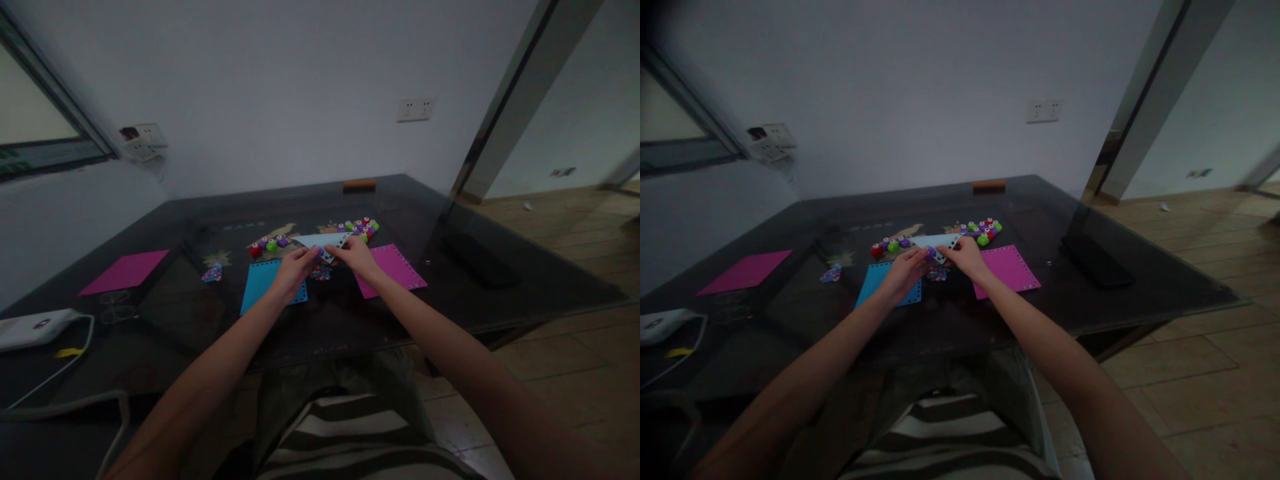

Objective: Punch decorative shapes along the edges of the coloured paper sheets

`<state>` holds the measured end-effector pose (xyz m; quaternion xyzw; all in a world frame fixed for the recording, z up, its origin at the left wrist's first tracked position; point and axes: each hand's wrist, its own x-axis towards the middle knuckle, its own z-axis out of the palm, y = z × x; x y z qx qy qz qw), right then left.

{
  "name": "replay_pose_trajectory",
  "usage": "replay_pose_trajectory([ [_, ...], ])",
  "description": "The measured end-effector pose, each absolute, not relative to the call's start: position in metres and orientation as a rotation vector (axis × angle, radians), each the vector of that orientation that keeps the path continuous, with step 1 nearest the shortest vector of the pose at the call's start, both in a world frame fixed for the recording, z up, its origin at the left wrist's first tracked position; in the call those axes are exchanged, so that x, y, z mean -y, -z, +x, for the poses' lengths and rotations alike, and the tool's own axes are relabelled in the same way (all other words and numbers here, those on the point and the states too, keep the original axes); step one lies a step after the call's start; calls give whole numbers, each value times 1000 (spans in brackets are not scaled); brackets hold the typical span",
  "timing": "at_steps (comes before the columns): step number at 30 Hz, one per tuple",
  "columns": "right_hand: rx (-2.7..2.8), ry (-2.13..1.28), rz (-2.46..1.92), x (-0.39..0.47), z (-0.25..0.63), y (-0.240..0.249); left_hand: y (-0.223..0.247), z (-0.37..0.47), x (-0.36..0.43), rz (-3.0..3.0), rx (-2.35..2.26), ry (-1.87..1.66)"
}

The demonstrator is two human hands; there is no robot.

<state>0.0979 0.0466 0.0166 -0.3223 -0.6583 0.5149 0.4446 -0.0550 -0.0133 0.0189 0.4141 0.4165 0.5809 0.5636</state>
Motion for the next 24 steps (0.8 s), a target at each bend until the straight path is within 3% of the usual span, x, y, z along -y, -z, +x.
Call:
replay_pose_trajectory([
  [24, 1632, -1370, -765, -45, 98, -19, -22, -56, 14, 964, -977, -1350],
])
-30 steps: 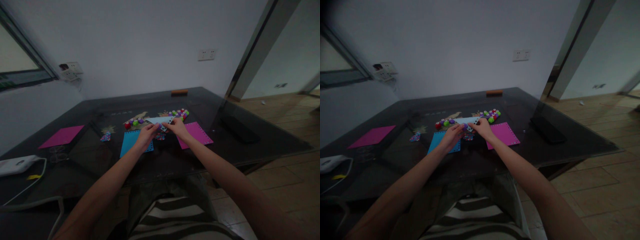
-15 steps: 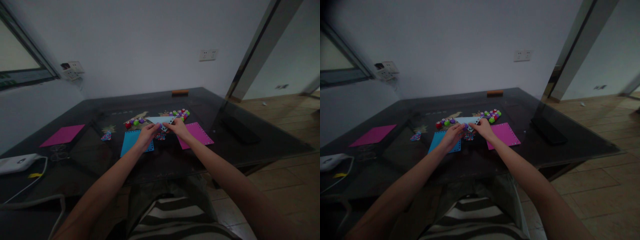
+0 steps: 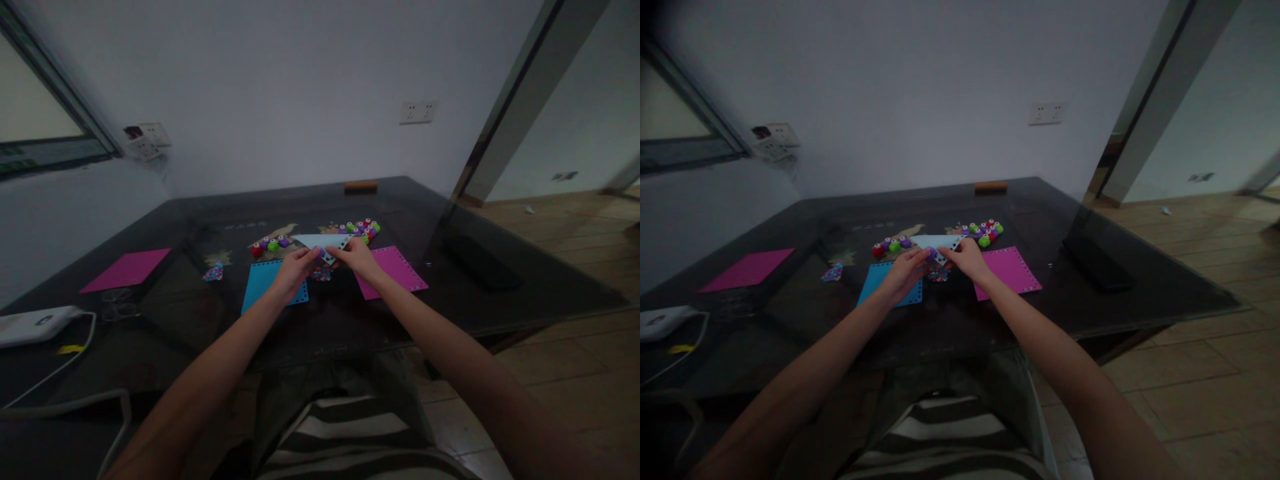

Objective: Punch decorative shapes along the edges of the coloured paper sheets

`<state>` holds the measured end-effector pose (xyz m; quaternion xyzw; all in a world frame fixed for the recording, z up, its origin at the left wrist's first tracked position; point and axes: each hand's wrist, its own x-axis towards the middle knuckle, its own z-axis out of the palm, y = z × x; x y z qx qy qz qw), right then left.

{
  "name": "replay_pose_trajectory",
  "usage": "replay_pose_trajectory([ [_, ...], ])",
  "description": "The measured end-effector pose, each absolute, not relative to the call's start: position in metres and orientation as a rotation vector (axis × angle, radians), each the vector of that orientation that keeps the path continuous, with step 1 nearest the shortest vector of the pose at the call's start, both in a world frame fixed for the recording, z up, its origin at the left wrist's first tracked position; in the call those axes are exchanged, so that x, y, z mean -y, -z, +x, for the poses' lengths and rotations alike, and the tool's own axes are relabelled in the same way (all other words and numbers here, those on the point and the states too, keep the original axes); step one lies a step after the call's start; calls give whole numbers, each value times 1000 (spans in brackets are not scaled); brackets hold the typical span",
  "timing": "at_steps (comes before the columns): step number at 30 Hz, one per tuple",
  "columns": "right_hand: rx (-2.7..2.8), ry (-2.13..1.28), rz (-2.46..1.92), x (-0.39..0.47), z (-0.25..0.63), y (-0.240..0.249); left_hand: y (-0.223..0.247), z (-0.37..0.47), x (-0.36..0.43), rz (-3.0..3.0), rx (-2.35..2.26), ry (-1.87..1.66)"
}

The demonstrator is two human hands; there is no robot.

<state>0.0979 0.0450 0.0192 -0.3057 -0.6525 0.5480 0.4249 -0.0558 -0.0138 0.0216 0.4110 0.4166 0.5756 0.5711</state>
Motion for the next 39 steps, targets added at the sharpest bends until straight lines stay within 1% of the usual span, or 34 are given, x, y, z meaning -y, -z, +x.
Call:
replay_pose_trajectory([
  [10, 1634, -1383, -756, -44, 98, -21, -22, -56, 14, 988, -975, -1344],
  [39, 1658, -1271, -785, -42, 96, -18, -20, -55, 14, 1024, -978, -1407],
])
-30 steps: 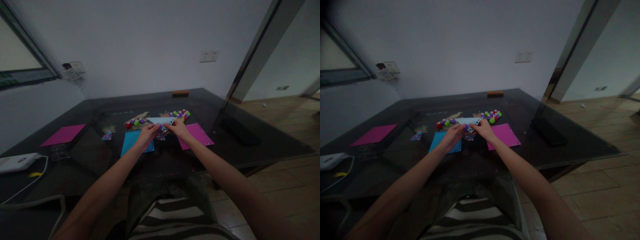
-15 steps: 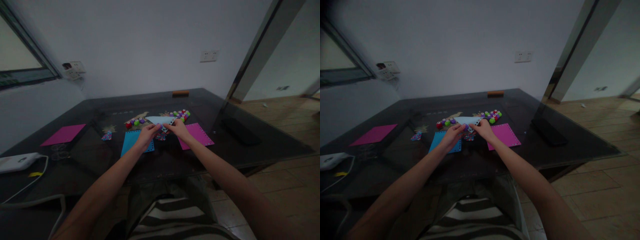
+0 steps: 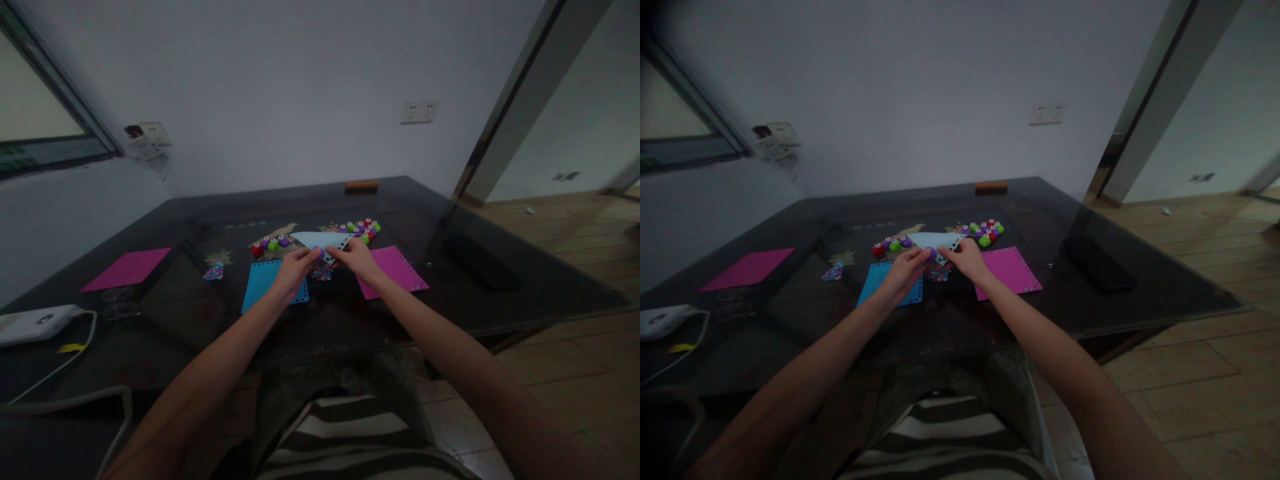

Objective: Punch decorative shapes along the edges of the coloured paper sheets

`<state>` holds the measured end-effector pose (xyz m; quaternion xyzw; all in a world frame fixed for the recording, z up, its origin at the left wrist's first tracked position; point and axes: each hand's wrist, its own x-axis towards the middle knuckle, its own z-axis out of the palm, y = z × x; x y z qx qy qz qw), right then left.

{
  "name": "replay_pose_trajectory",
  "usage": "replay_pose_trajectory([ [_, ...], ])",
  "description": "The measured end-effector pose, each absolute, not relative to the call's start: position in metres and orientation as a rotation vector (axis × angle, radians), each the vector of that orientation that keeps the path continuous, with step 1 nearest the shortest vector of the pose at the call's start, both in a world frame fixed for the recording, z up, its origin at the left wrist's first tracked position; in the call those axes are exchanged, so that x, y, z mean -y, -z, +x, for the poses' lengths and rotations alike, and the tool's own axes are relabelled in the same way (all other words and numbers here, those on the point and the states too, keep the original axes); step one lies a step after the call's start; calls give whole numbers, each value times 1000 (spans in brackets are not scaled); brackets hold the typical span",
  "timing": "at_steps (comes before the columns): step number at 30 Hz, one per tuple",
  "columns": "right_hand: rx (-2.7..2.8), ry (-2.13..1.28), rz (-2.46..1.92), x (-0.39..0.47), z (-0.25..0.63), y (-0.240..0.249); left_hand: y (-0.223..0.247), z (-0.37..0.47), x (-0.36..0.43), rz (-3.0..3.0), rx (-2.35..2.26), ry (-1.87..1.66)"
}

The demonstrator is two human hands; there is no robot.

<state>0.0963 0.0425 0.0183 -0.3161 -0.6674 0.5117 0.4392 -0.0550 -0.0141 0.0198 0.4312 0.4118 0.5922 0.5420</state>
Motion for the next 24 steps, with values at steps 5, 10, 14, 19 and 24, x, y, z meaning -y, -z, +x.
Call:
replay_pose_trajectory([
  [5, 1641, -1285, -780, -42, 96, -17, -22, -53, 16, 1021, -975, -1422],
  [10, 1629, -1305, -780, -42, 96, -18, -22, -53, 16, 1027, -967, -1443],
  [14, 1631, -1312, -790, -41, 96, -19, -21, -52, 16, 1039, -977, -1457],
  [19, 1631, -1311, -793, -43, 96, -18, -19, -53, 14, 1085, -972, -1466],
  [24, 1637, -1291, -798, -46, 96, -14, -14, -55, 10, 1112, -963, -1478],
])
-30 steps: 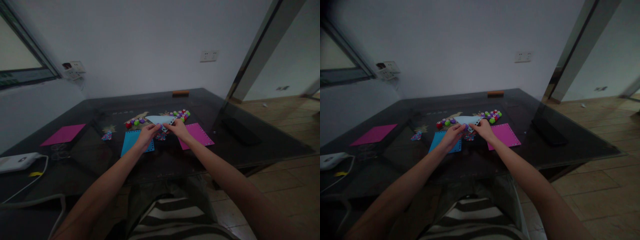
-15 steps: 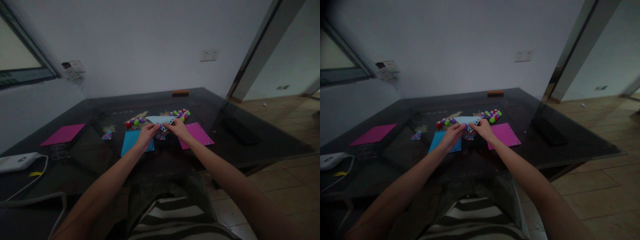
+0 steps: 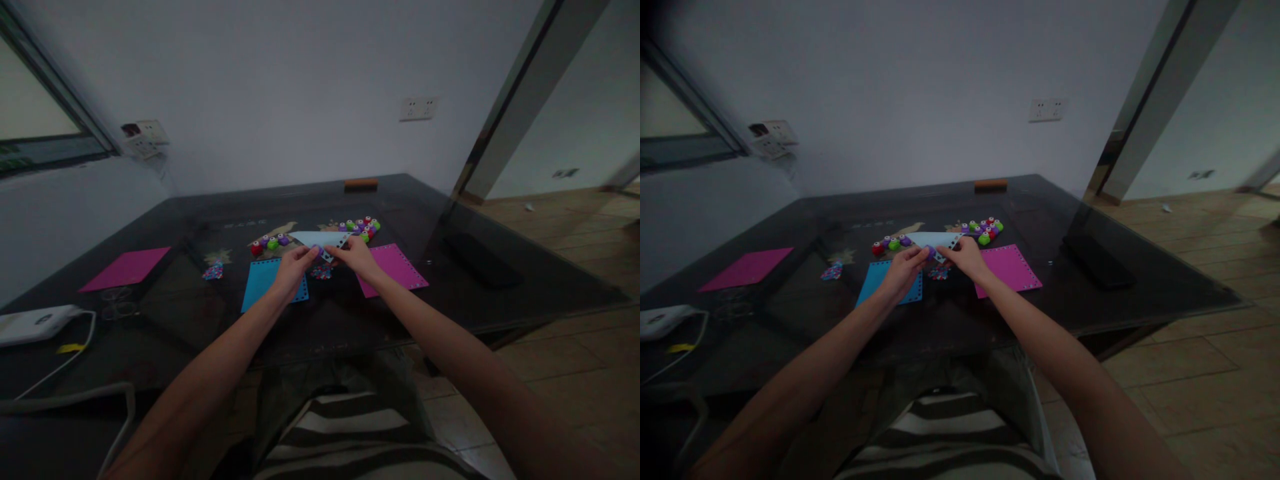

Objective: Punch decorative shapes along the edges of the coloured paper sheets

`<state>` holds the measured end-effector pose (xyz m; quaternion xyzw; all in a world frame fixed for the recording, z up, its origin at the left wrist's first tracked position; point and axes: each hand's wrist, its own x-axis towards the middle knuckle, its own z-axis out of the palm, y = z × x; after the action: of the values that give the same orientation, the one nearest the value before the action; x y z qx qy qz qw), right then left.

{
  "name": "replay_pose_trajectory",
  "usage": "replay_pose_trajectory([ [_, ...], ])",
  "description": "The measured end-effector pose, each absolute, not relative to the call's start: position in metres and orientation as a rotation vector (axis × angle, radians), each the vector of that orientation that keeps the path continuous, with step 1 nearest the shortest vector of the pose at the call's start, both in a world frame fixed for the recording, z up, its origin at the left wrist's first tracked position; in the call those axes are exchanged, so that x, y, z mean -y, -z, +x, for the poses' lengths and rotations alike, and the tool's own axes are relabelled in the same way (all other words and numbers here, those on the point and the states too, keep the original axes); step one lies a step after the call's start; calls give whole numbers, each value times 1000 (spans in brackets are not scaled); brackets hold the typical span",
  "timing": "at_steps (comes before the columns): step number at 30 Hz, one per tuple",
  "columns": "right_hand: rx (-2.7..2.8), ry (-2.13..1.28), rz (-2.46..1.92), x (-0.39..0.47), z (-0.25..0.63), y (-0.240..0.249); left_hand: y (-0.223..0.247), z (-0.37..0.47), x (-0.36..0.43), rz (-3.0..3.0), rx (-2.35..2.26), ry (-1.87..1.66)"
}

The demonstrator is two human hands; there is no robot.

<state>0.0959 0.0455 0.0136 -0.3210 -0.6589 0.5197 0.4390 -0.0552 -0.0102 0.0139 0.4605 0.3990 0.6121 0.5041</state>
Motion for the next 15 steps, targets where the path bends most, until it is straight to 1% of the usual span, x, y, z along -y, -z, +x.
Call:
replay_pose_trajectory([
  [5, 1609, -1297, -827, -43, 97, -16, -13, -55, 10, 1139, -971, -1485],
  [12, 1381, -1427, -849, -38, 96, -20, -9, -54, 10, 1161, -963, -1468],
  [15, 1363, -1417, -840, -39, 95, -18, -6, -56, 8, 1173, -954, -1445],
])
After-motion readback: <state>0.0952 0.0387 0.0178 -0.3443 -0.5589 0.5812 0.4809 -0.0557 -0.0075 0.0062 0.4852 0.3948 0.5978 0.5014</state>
